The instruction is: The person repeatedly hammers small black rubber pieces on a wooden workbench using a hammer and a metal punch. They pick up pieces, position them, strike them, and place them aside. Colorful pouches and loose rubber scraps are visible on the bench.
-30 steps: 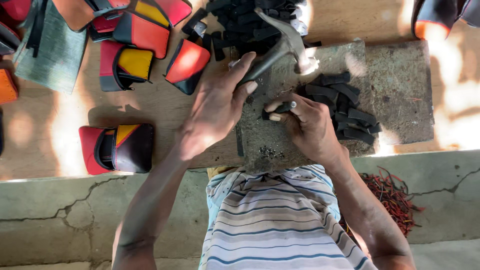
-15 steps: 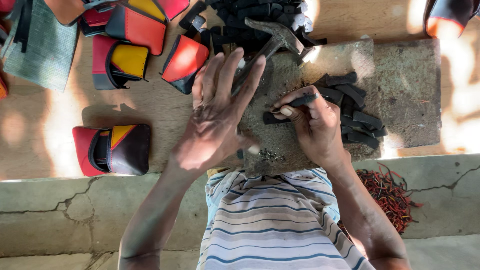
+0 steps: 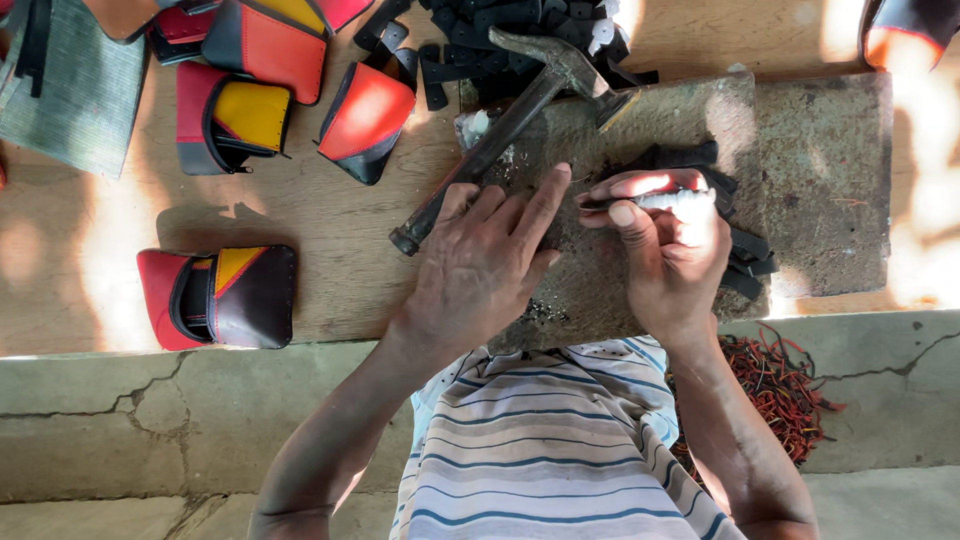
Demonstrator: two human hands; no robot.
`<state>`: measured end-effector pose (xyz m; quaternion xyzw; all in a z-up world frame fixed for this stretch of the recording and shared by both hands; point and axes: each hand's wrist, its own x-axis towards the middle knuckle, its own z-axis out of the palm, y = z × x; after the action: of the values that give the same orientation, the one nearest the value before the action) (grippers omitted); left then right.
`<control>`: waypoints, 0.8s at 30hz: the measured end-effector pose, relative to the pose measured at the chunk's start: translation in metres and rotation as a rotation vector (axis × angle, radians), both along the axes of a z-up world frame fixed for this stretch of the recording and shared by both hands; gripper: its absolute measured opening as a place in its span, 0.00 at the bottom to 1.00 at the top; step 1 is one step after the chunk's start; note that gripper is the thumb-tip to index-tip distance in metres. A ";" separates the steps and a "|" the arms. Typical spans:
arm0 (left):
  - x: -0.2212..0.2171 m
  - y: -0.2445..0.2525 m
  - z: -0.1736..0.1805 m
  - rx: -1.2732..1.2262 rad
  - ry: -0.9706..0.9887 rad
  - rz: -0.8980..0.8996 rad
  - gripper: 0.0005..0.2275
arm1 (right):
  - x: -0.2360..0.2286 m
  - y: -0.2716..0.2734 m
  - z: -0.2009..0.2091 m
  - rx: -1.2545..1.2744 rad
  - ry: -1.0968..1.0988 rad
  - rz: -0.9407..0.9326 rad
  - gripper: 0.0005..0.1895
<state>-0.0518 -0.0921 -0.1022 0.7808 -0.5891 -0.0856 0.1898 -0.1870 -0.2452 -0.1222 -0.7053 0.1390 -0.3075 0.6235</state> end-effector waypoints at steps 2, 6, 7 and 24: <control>0.004 -0.003 -0.002 0.014 -0.053 -0.032 0.31 | -0.003 -0.001 0.001 0.032 -0.018 -0.019 0.07; 0.014 -0.008 -0.001 -0.229 -0.258 -0.124 0.19 | -0.010 -0.004 0.004 -0.017 0.014 -0.068 0.07; 0.016 -0.008 0.001 -0.290 -0.277 -0.129 0.16 | -0.011 -0.005 0.005 -0.029 0.023 -0.076 0.07; -0.010 -0.002 -0.018 -0.355 0.279 0.085 0.42 | -0.005 -0.005 0.019 -0.121 0.179 0.045 0.07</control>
<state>-0.0616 -0.0942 -0.1201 0.7398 -0.5296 -0.0796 0.4073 -0.1919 -0.2498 -0.1036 -0.7693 0.1594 -0.2367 0.5716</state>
